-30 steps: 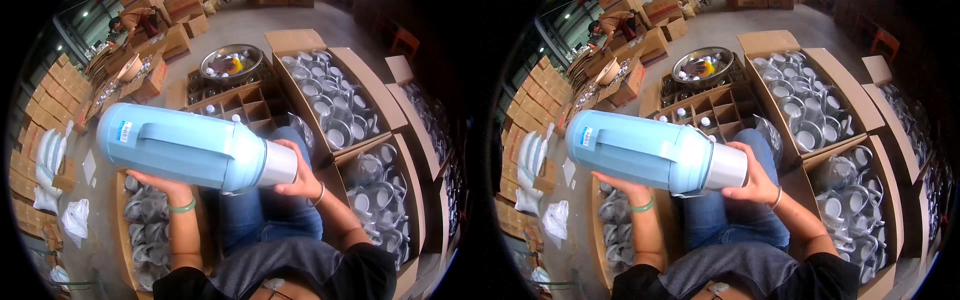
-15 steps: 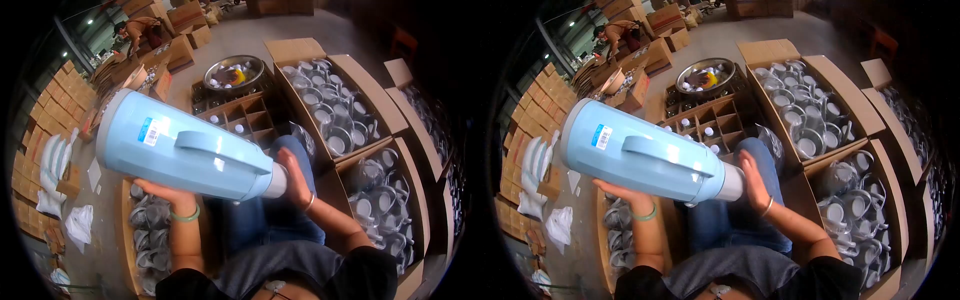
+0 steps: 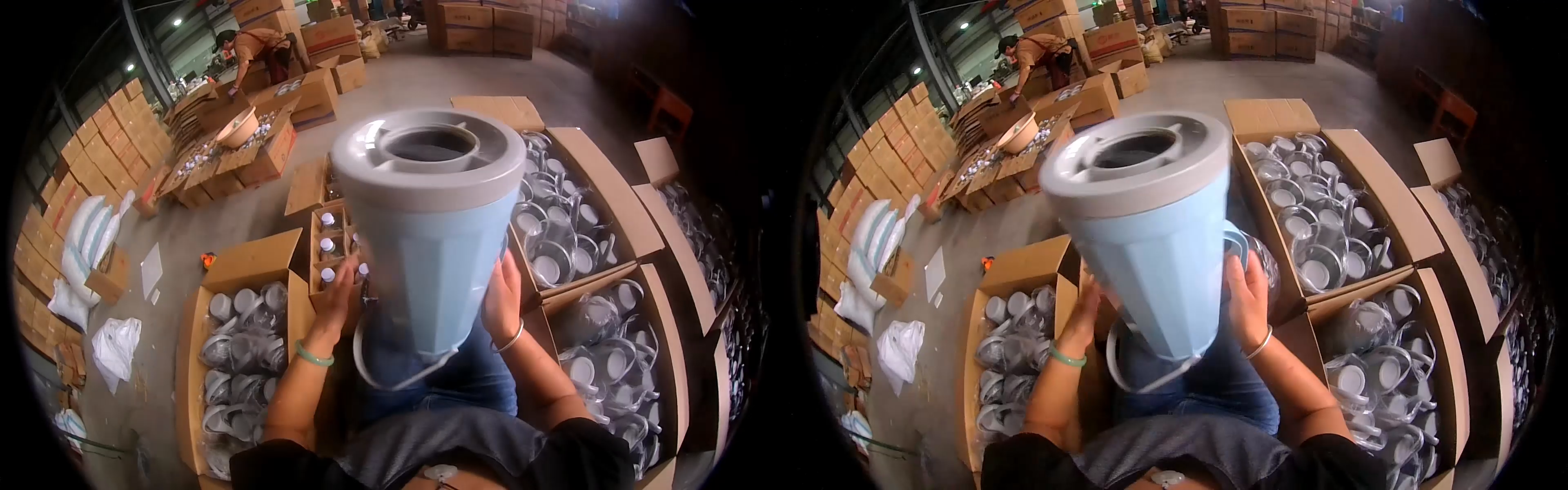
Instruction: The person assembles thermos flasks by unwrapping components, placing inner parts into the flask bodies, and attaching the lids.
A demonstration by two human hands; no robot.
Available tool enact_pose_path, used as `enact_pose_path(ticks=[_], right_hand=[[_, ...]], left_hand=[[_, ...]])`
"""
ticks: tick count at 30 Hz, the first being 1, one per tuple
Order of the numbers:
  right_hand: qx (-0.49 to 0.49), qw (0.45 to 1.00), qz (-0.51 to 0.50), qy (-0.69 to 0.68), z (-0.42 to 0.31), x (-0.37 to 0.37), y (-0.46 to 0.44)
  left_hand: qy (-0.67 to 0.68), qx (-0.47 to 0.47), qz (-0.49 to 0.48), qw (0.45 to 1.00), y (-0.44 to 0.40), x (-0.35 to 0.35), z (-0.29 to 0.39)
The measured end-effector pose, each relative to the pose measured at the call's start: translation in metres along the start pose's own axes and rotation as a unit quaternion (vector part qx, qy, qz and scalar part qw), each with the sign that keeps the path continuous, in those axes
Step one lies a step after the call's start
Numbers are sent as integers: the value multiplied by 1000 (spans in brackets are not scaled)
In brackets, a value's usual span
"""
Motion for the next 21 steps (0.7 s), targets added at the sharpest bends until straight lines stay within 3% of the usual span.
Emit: enact_pose_path(ticks=[2, 4, 5, 7, 8, 9, 11, 12, 13, 14, 16, 17, 19, 20, 21], right_hand=[[-4, 999, 10, 37, 21, 13, 0], [-30, 999, -1, 42, 46, 23, -5], [-32, 999, 1, 41, 53, 27, -8], [-12, 984, -133, 114, 69, 8, -3], [-50, 982, -162, 85, 82, 0, -3], [-74, 975, -188, 87, 97, -7, 0], [-121, 962, -234, 76, 117, -18, 1], [-123, 961, -233, 78, 119, -17, 2], [-126, 954, -258, 87, 122, -19, 4], [-126, 947, -280, 95, 126, -20, 4], [-103, 944, -288, 126, 136, -13, 4], [-63, 924, -335, 173, 134, -15, 6], [-30, 873, -423, 241, 130, -18, 7], [-27, 875, -418, 242, 123, -12, 1], [36, 873, -412, 259, 107, -8, -6]], left_hand=[[-73, 172, -84, 979, 13, 9, -51], [-26, 241, -154, 958, 52, 2, -38], [38, 221, -167, 960, 62, -2, -13], [119, 129, -179, 968, 77, -7, 38], [176, 89, -171, 965, 82, -16, 70], [112, -16, -137, 984, 80, -20, 91], [22, -219, -84, 972, 76, -29, 122], [-130, -380, -55, 914, 73, -25, 129], [-311, -536, -9, 785, 78, -17, 137], [-467, -654, 37, 594, 81, -22, 141], [-263, -582, 105, 762, 29, 12, 127], [-261, -581, 99, 764, 17, 6, 131], [-152, -444, -44, 882, -23, -9, 124], [-94, -367, -117, 918, -38, -20, 120], [-150, -436, -139, 876, -31, -38, 138]])
Point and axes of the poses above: each hand's wrist, its own y-axis away from the middle knuckle, its own x-axis out of the back of the hand, z = x × y, the point moved 8 cm from there along -y, towards the middle knuckle, and after that the axes turned 8 degrees about z, right-handed, at the moved point
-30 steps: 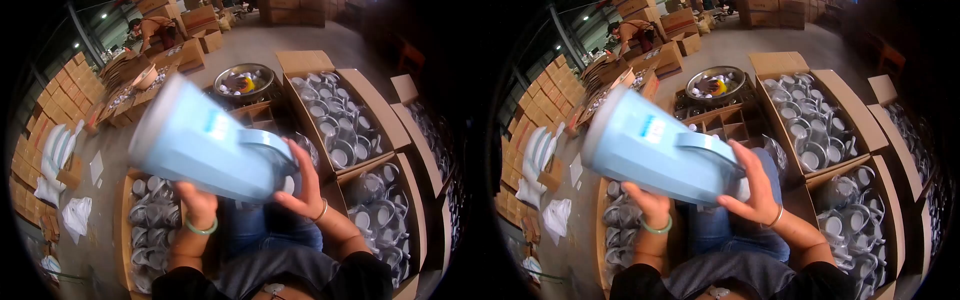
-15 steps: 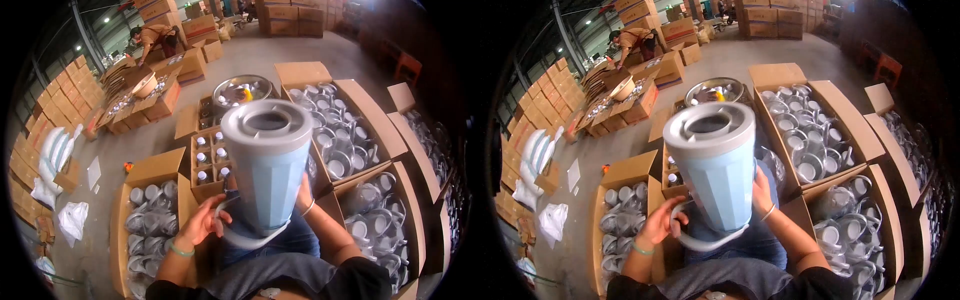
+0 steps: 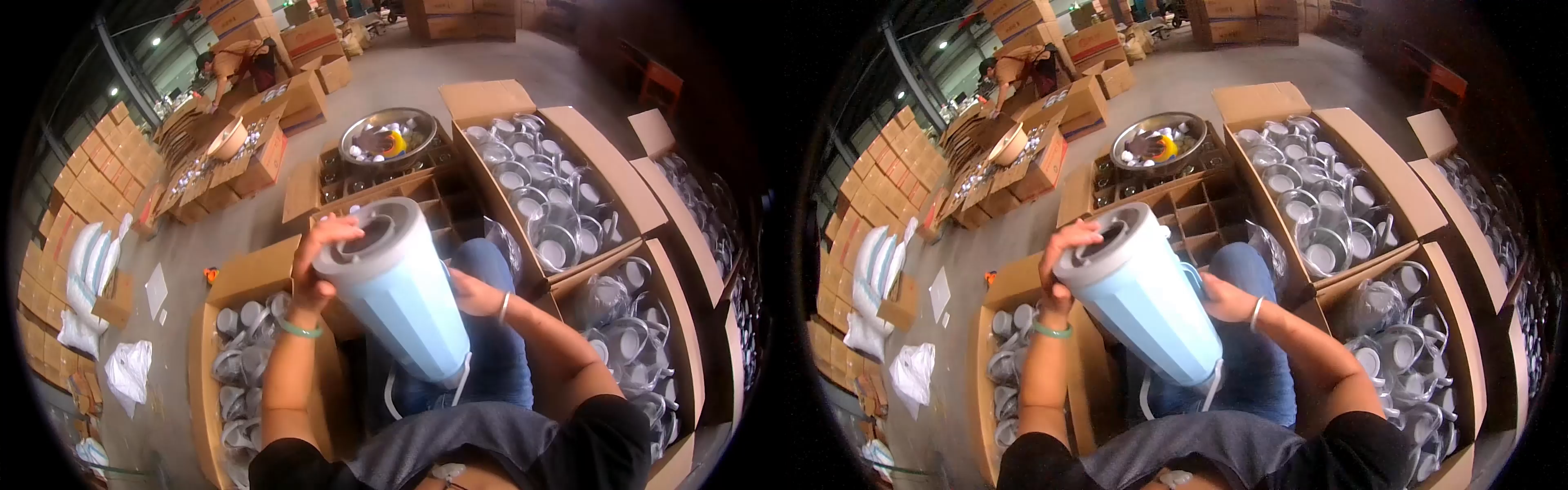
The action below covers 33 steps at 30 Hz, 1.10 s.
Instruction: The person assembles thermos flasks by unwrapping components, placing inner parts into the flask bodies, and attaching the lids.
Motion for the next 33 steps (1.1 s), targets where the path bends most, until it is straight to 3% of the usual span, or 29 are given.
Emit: enact_pose_path(ticks=[1, 3, 5, 7, 8, 9, 10, 11, 13, 15, 17, 19, 20, 23, 25, 26, 27, 29, 32, 33], right_hand=[[44, 998, 18, 41, -10, 11, 1], [-31, 970, 169, -170, -58, 65, -4], [123, 954, 243, -124, -140, 97, -11], [218, 957, 192, -11, -197, 87, -13], [230, 964, 133, -2, -222, 73, -18], [284, 933, 79, 207, -237, 65, -21], [275, 932, 100, 213, -235, 63, -23], [268, 930, 119, 221, -231, 62, -27], [251, 937, 155, 187, -214, 78, -36], [236, 945, 164, 152, -197, 87, -41], [246, 943, 169, 148, -190, 85, -49], [236, 951, 150, 130, -177, 80, -64], [232, 957, 148, 92, -163, 80, -75], [133, 981, 125, -70, -100, 83, -107], [36, 983, 102, -149, -54, 84, -116], [0, 982, 96, -161, -46, 82, -116], [35, 979, 84, -181, -44, 81, -119], [32, 978, 69, -196, -43, 76, -120], [90, 974, 54, -202, -57, 70, -125], [97, 974, 64, -196, -60, 69, -128]], left_hand=[[-14, -32, -11, 999, -3, -5, 3], [-23, -49, -20, 998, -7, -18, 5], [0, -12, -17, 1000, -12, -38, 11], [-39, -13, -74, 996, -13, -62, 18], [-5, 15, -49, 999, -13, -70, 28], [29, 45, -24, 998, -8, -76, 36], [47, 33, 8, 998, 2, -75, 37], [-31, -78, 17, 996, 16, -69, 45], [-82, -140, -66, 985, 99, -69, 31], [-66, -146, -277, 947, 207, -72, 18], [-149, -120, -335, 922, 273, -66, 1], [-182, -123, -252, 942, 256, -72, 6], [-173, -169, -233, 942, 233, -76, 14], [-126, -102, -169, 972, 187, -80, 23], [-184, -176, -140, 957, 166, -83, 25], [-258, -170, -111, 945, 151, -81, 16], [-332, -163, -81, 925, 134, -80, 8], [-289, -42, -12, 956, 91, -65, -5], [-37, 24, 132, 990, 28, -45, -26], [-33, 20, 132, 991, 11, -42, -40]])
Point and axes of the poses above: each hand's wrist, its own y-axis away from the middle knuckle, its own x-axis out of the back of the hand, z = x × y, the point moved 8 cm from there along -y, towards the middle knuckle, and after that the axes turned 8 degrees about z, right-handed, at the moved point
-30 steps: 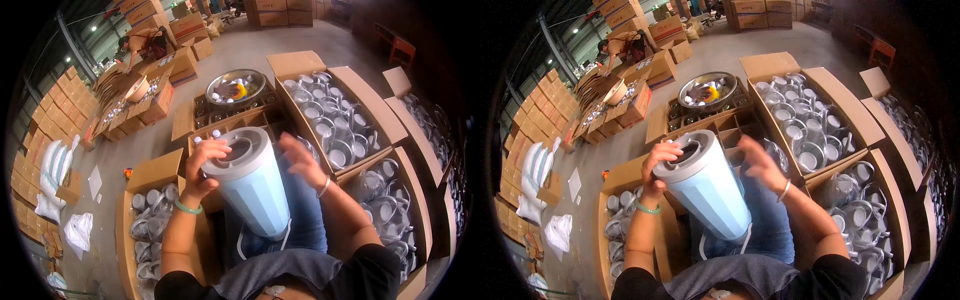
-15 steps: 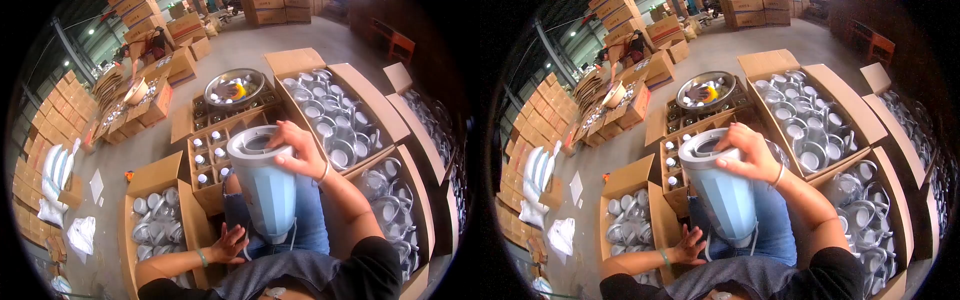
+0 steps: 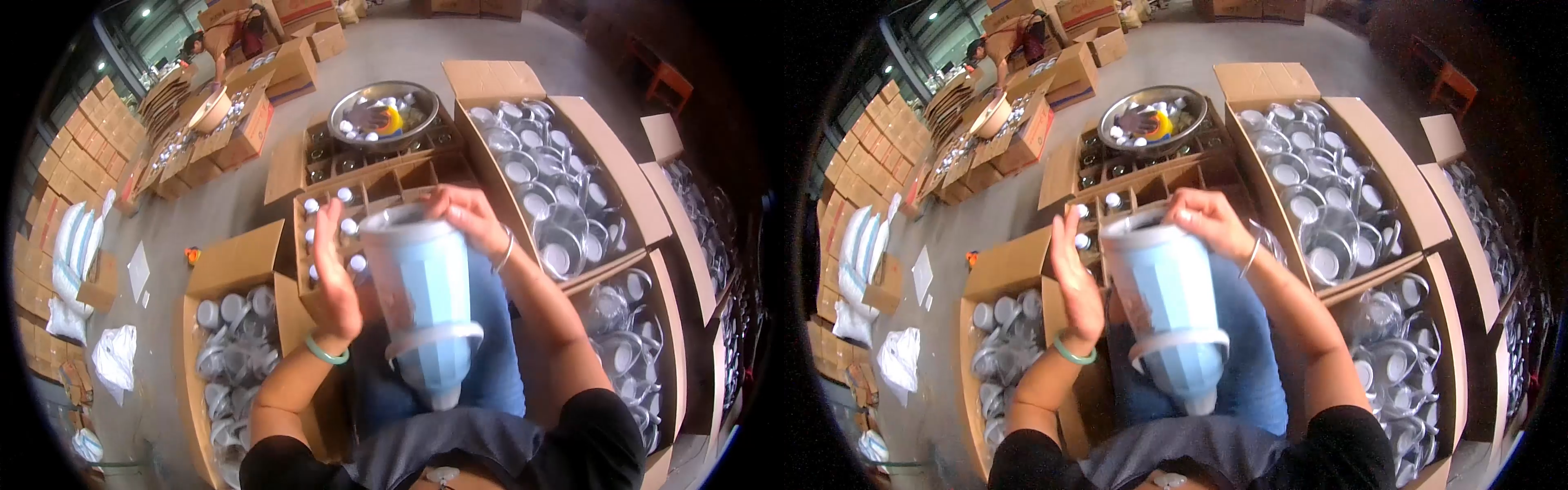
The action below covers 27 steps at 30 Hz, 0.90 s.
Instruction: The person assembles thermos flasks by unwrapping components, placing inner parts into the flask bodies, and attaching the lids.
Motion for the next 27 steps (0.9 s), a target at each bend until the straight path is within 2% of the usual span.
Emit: enact_pose_path(ticks=[2, 4, 6, 7, 8, 9, 11, 12, 14, 15, 16, 17, 18, 19, 20, 21, 22, 23, 24, 25, 26, 27], right_hand=[[13, 1000, -2, 23, 0, -4, -7], [2, 999, -6, 51, 5, -3, -14], [52, 962, 29, 268, -34, -10, -24], [103, 932, 38, 345, -67, -20, -28], [126, 911, 10, 394, -75, -29, -26], [151, 885, -17, 439, -82, -37, -24], [107, 871, -122, 464, -35, -31, -22], [45, 900, -95, 423, -14, -10, -28], [-43, 982, -71, 167, 32, 24, -33], [-130, 985, -5, 116, 49, 29, -26], [-86, 975, 2, 204, 50, 37, -26], [-46, 956, 34, 287, 23, 34, -32], [16, 952, 20, 304, -6, 22, -37], [40, 957, -39, 283, -15, 11, -38], [33, 960, -114, 255, -21, 1, -35], [-16, 962, -119, 245, -7, 7, -33], [-85, 968, -63, 229, 16, 24, -32], [-149, 967, 0, 205, 32, 35, -36], [-249, 926, 69, 276, 46, 52, -29], [-163, 951, 75, 251, 30, 46, -31], [-40, 972, 51, 224, -8, 32, -40], [39, 976, -12, 216, -32, 14, -46]], left_hand=[[102, 175, -27, 979, -21, -3, -61], [209, 335, -104, 913, -16, -19, -114], [310, 353, -127, 874, -4, -28, -145], [304, 324, -152, 883, -9, -27, -149], [313, 334, -145, 877, -10, -27, -150], [269, 325, -156, 893, -11, -26, -152], [176, 293, -188, 921, -27, -23, -138], [56, 260, -169, 949, -35, -17, -117], [-18, 120, -256, 959, -22, -15, -68], [-49, 45, -287, 956, -14, -13, -44], [7, 230, -232, 945, -30, -16, -48], [75, 397, -125, 906, -41, -14, -50], [203, 659, 100, 718, -36, -24, -68], [163, 509, -35, 845, -31, -25, -84], [120, 322, -110, 933, -21, -23, -91], [121, 318, -116, 933, -20, -21, -87], [57, 123, -159, 978, -28, -21, -56], [65, 48, -165, 983, -29, -22, -41], [73, -29, -169, 982, -28, -21, -25], [83, -104, -169, 977, -25, -20, -9], [104, 25, -132, 985, -34, -21, -44], [121, 163, -96, 975, -37, -21, -76]])
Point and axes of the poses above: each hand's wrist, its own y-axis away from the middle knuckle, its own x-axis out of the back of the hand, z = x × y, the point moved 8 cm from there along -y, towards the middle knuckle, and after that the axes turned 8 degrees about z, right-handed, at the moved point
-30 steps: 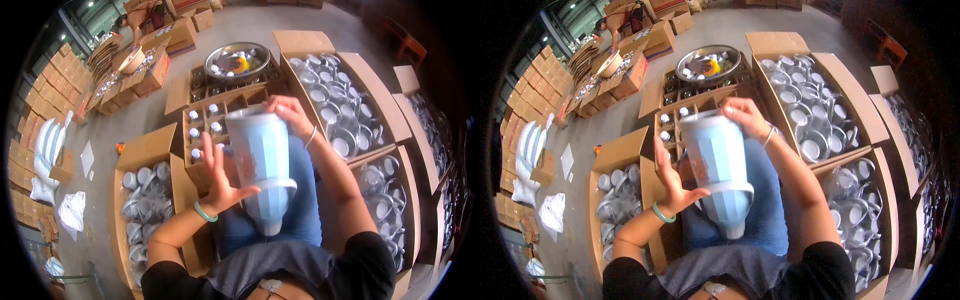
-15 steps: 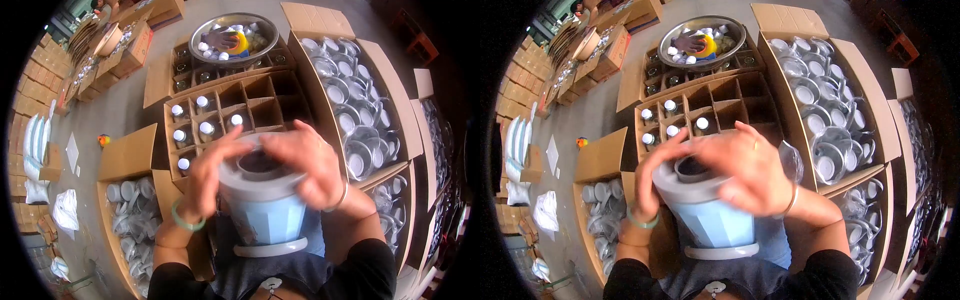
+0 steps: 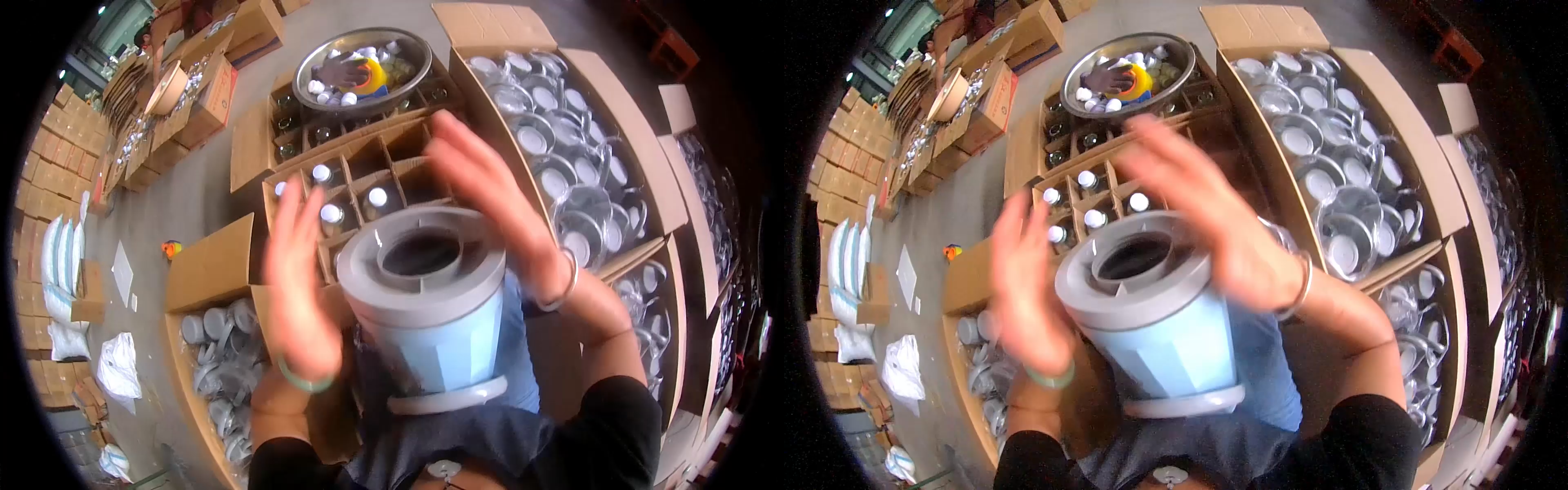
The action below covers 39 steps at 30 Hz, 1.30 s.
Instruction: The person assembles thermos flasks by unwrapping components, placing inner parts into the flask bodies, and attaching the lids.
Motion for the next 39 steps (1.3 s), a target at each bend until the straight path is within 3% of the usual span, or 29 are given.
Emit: enact_pose_path(ticks=[1, 2, 4, 5, 7, 8, 9, 10, 12, 13, 14, 17, 19, 21, 22, 23, 25, 27, 29, 31, 32, 34, 35, 39], right_hand=[[26, 996, -80, 7, -7, -13, 1], [-17, 993, -111, 18, 17, -18, 4], [-204, 976, -64, 44, 91, -10, 19], [-259, 963, -42, 60, 99, -8, 14], [-88, 995, 1, -39, 53, 0, 6], [27, 999, -20, -42, 6, -7, -6], [82, 987, -134, -29, -2, -25, 3], [43, 986, -156, -23, 20, -25, 3], [-117, 989, -87, -22, 60, -12, 1], [-130, 988, -69, -54, 65, -9, 6], [-141, 985, -50, -86, 63, -8, 5], [-30, 978, -180, -98, 4, -29, -11], [-94, 987, -102, -81, 32, -11, -19], [-218, 943, 61, -242, 60, 0, -34], [-318, 891, 110, -306, 91, 4, -35], [-347, 851, 141, -368, 129, 9, -35], [-384, 820, 206, -371, 213, 20, -16], [-495, 765, 280, -302, 280, 21, 40], [-553, 734, 287, -272, 357, 24, 101], [-563, 749, 276, -215, 394, 34, 136], [-485, 822, 298, -16, 385, 54, 131], [-242, 871, 270, 332, 336, 67, 106], [-204, 872, 263, 359, 314, 64, 96], [-129, 905, 223, 340, 262, 43, 72]], left_hand=[[-17, 38, -11, 999, 5, 0, -3], [-35, 76, -23, 996, 9, -1, -3], [-104, -1, -101, 989, 11, -16, 31], [-59, 89, -11, 994, 9, -3, 31], [38, 259, 175, 949, 18, 19, 16], [23, 203, 66, 977, 6, 9, 2], [19, 138, -37, 990, -7, -4, -5], [-88, 48, -90, 991, -1, -4, 9], [-118, -87, -105, 984, 9, -8, 32], [-19, -166, -67, 984, 15, -3, 35], [-132, -151, -89, 976, 5, -1, 23], [-37, -3, -99, 994, -19, 4, -13], [0, 28, -52, 998, -45, 8, -22], [295, 209, 29, 932, -79, 16, -66], [248, 242, 64, 936, -97, 43, -104], [201, 274, 95, 936, -106, 78, -155], [-120, 286, 146, 939, -99, 146, -253], [-401, 270, -6, 875, -80, 186, -366], [-584, 245, -41, 773, -65, 190, -406], [-593, 274, -80, 753, -59, 168, -414], [-589, 302, -127, 739, -57, 160, -423], [-614, 310, -117, 717, -59, 157, -433], [-640, 288, -103, 705, -60, 160, -445], [-625, 195, -47, 755, -69, 169, -423]])
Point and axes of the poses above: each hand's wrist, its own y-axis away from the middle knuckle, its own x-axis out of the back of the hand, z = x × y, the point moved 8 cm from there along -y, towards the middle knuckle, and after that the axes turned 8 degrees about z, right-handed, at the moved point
